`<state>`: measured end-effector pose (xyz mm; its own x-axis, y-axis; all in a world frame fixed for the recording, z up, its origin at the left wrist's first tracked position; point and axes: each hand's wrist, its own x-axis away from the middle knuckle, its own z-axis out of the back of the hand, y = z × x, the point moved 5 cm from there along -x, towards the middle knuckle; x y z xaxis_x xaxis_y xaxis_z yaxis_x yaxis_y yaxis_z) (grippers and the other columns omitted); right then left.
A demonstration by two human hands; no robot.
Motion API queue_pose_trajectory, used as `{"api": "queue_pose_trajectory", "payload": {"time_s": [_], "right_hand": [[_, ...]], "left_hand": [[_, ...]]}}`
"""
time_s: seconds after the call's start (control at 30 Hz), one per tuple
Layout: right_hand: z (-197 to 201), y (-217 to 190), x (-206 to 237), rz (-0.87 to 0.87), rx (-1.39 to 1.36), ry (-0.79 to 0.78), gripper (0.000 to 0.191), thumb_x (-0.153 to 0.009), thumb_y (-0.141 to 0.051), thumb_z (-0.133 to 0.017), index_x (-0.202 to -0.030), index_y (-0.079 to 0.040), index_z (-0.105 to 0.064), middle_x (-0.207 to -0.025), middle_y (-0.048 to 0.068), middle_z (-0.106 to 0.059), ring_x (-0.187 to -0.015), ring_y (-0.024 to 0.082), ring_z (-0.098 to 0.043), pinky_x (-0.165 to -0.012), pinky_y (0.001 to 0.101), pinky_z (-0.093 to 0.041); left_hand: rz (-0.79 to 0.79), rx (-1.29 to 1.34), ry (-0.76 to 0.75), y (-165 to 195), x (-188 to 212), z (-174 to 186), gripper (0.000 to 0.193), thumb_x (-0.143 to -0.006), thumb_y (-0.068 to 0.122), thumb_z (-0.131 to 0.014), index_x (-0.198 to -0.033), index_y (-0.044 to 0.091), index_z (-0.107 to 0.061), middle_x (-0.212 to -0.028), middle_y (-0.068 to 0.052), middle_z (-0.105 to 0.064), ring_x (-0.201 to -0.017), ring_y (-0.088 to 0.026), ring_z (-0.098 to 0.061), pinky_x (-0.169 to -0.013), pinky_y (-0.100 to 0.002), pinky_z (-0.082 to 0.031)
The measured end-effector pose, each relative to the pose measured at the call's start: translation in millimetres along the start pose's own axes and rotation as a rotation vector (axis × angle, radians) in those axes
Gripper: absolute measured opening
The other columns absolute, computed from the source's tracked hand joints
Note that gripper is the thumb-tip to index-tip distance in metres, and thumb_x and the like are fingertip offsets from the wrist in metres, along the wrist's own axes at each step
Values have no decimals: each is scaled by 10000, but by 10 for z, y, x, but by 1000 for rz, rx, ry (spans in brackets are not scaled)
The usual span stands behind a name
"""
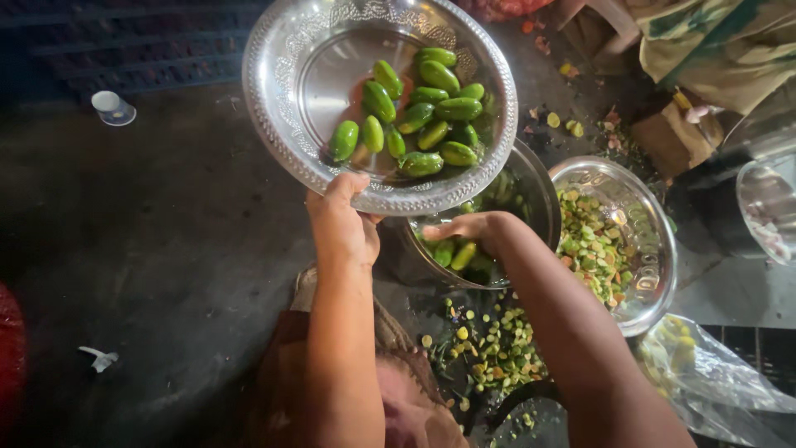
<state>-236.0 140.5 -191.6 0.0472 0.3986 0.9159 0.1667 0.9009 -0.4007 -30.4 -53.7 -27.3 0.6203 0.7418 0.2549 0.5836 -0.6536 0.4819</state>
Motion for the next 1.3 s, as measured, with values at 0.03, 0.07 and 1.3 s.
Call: {"api": "queue_pose_trajectory", "payload": {"time_s": [0.03,0.07,1.3], "right_hand": [[-21,-2,91,-9,-63,-25,761,-759,-348,-861,-1432,-128,-582,-1217,88,-663,-1028,218,-656,-874,411,-539],[-65,-28,179,8,-122,-51,759,-757,-330,-871,-1428,-118,-587,-1196,88,-671,-1006,212,-661,-861,405,-543],[-618,-1864,3342,1062,725,1053,709,-747,-91,-892,-1414,-133,-654,-1266,45,-729,-1133,163,-666,-1004,342,-543]], "left_hand": [[-15,-2,1,23,-1,3,636,-732,-10,-554,-1368,9,-565,-1091,-105,-718,-671,-161,-650,-417,-267,-438],[-32,13,-3,39,1,2,635,-731,-15,-557,-1366,10,-562,-1090,-107,-715,-666,-160,-642,-415,-266,-433],[-73,-38,-14,141,82,-12,560,-752,-63,-555,-1312,-74,-580,-1005,-133,-701,-643,-185,-660,-435,-282,-521]]}}
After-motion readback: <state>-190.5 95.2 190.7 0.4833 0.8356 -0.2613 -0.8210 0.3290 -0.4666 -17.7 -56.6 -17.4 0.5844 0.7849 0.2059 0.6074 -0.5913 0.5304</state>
